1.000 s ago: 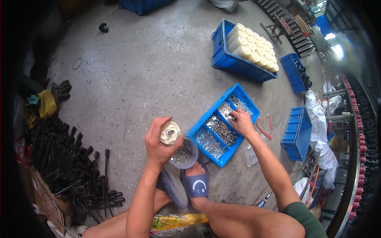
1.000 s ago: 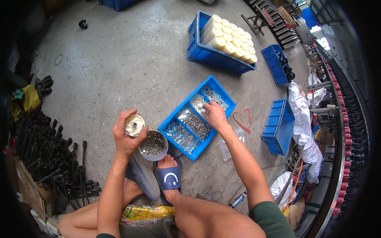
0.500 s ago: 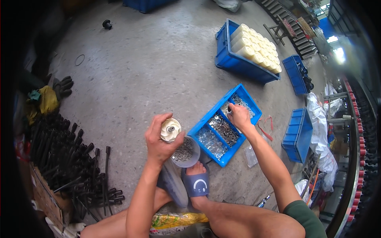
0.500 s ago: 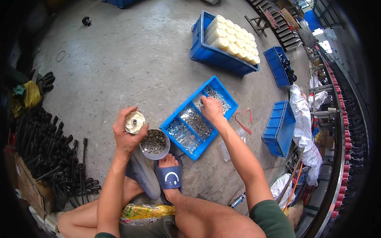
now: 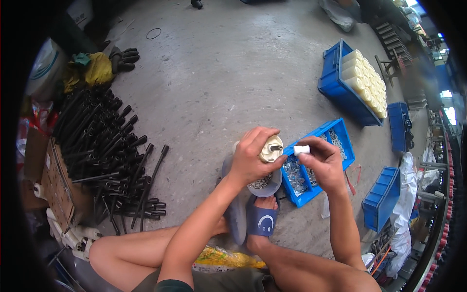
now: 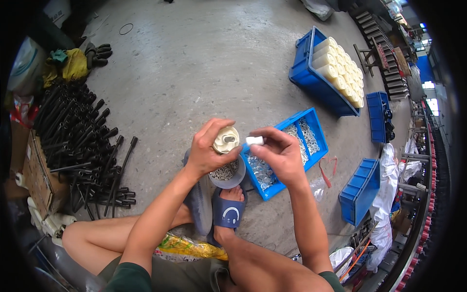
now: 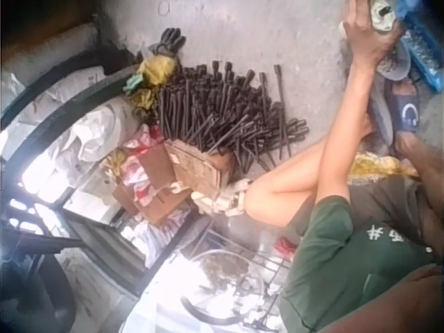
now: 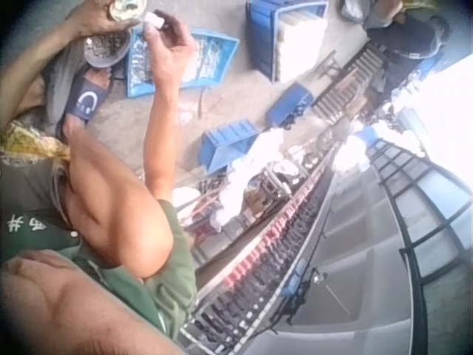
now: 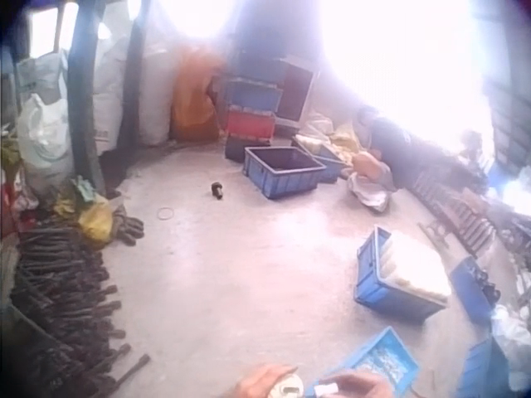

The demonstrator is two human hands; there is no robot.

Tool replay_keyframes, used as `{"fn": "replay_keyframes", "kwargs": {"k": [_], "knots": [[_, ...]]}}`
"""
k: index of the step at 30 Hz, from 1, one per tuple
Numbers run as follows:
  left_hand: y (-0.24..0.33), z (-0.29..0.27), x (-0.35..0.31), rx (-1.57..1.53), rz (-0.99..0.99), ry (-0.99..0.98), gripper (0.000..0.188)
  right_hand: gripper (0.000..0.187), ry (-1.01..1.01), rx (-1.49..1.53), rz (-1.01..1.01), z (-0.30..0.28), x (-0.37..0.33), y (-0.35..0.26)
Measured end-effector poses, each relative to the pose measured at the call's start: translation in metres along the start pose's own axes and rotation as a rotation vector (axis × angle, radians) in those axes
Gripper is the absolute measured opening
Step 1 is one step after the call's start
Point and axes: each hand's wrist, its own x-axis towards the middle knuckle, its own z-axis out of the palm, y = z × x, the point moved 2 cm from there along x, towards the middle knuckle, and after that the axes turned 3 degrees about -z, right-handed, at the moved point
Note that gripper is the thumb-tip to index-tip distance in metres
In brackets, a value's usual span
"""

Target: The person assembles plastic cylinders onto metal shafts by hand. They pick up a white cylinder, insert a metal rod through it, and secure it with small metal components retrieved from a blue tray.

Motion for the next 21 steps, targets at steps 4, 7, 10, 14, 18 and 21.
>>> {"fn": "replay_keyframes", "kwargs": {"k": [4,7,10,14,18,21], "knots": [[-0.003,-0.003,-0.006,-0.03,-0.011,0.027,0.058,0.023,-0.089,-0.539,-0.409,0.037,0.009,-0.027],[-0.001,-0.002,-0.003,-0.048,-0.008,0.021,0.057,0.023,-0.079,-0.673,-0.491,0.042,0.008,-0.037],[0.0,0.0,-0.002,-0.035,-0.007,0.027,0.055,0.025,-0.079,-0.77,-0.586,0.047,0.011,-0.043],[0.0,0.004,-0.001,-0.022,0.007,0.02,0.054,0.026,-0.093,-0.863,-0.594,0.048,0.009,-0.053],[0.0,0.004,0.002,-0.01,0.014,0.02,0.054,0.025,-0.133,-0.968,-0.438,0.042,0.014,-0.052],[-0.001,0.004,0.003,0.0,0.023,0.024,0.054,0.023,-0.17,-0.875,-0.527,0.04,0.021,-0.053]]}}
